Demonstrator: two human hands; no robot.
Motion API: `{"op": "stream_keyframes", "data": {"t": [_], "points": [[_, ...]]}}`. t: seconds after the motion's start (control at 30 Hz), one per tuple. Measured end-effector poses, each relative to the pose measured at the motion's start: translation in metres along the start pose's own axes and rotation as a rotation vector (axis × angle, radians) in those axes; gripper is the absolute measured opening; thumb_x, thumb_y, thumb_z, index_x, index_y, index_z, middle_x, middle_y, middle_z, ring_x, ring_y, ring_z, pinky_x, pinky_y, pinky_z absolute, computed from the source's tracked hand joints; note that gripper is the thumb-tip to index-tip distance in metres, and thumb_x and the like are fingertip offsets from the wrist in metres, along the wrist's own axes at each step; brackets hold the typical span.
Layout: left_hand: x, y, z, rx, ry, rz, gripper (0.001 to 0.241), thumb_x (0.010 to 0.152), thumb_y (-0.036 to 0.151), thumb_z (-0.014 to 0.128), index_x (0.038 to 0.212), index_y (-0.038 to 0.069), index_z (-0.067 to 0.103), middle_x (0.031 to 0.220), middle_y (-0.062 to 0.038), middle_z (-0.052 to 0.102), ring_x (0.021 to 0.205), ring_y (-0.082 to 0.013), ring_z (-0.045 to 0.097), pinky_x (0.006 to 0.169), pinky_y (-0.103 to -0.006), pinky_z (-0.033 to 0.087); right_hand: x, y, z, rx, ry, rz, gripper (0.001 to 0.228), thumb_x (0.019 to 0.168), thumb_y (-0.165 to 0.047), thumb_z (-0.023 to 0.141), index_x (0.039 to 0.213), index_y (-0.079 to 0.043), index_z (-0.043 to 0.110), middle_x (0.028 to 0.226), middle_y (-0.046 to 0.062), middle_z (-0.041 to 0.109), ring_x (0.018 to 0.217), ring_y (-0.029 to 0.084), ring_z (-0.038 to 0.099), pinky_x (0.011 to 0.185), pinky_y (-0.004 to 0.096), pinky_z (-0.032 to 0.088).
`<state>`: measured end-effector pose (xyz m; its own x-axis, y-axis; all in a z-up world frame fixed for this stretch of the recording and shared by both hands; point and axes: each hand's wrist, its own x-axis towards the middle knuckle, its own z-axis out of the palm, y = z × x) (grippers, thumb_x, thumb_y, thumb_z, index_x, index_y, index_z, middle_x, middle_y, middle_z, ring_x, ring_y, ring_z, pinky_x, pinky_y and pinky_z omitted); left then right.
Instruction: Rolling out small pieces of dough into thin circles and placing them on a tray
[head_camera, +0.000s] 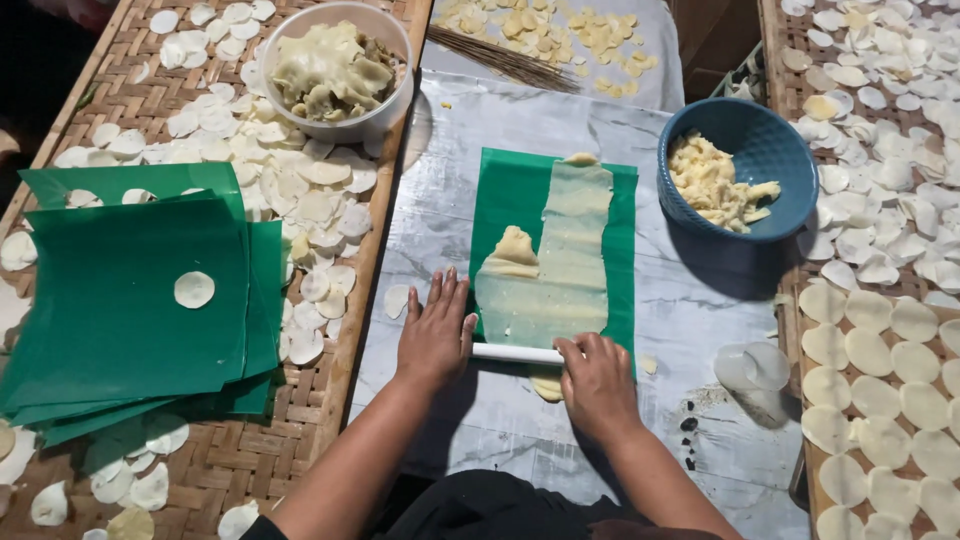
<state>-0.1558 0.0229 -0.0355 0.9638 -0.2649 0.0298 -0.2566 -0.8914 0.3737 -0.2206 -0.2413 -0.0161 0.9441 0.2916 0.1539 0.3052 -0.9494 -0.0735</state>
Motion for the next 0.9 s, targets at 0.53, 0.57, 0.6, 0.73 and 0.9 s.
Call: {"op": "stream_keyframes", "data": {"t": [0.53, 0.57, 0.6, 0.73, 0.9], "points": [[-0.002, 0.0, 0.013, 0.231, 0.042, -0.058, 0.071, 0.107, 0.051, 0.021, 0.165, 0.011, 0.014, 0.174, -0.011, 0.007, 0.16, -0.0292, -0.002, 0.123, -0.0619, -0.009, -0.007, -0.013, 0.017, 0.003, -0.09, 0.101, 0.075, 0.101, -0.05, 0.039, 0.16, -0.007, 0.026, 0.17, 0.018, 0.017, 0.157, 0.032, 0.013, 0.118, 0.07, 0.003], [-0.016, -0.007, 0.031, 0.326, 0.213, 0.032, 0.072, 0.106, 0.051, 0.023, 0.163, 0.008, 0.016, 0.174, -0.01, 0.007, 0.16, -0.0274, -0.001, 0.122, -0.0613, -0.01, -0.023, -0.016, 0.017, -0.006, -0.095, 0.07, 0.076, 0.103, -0.051, 0.033, 0.162, -0.006, 0.016, 0.173, 0.016, 0.006, 0.159, 0.028, 0.001, 0.12, 0.063, -0.004], [-0.025, -0.006, 0.03, 0.327, 0.21, 0.031, 0.072, 0.106, 0.051, 0.023, 0.163, 0.008, 0.016, 0.174, -0.01, 0.007, 0.16, -0.0274, -0.001, 0.122, -0.0613, -0.01, -0.029, -0.02, 0.015, -0.004, -0.098, 0.071, 0.076, 0.103, -0.051, 0.033, 0.162, -0.006, 0.016, 0.173, 0.016, 0.006, 0.159, 0.028, 0.001, 0.12, 0.063, -0.004], [-0.025, 0.002, 0.02, 0.224, 0.161, 0.022, 0.066, 0.106, 0.045, 0.027, 0.16, 0.009, 0.028, 0.171, -0.008, 0.019, 0.16, -0.0296, 0.004, 0.123, -0.0611, -0.003, -0.028, -0.018, 0.021, -0.007, -0.054, 0.063, 0.081, 0.102, -0.055, 0.034, 0.163, -0.005, 0.014, 0.172, 0.014, 0.011, 0.159, 0.028, 0.006, 0.12, 0.063, 0.0], [0.023, 0.006, 0.002, 0.151, -0.083, -0.156, 0.067, 0.105, 0.043, 0.018, 0.161, 0.008, 0.018, 0.171, -0.009, 0.013, 0.158, -0.0277, -0.001, 0.12, -0.0645, -0.009, 0.022, -0.007, 0.025, 0.065, -0.095, 0.152, 0.077, 0.103, -0.055, 0.033, 0.16, -0.004, 0.024, 0.17, 0.013, 0.017, 0.158, 0.028, 0.01, 0.118, 0.07, 0.001]]}}
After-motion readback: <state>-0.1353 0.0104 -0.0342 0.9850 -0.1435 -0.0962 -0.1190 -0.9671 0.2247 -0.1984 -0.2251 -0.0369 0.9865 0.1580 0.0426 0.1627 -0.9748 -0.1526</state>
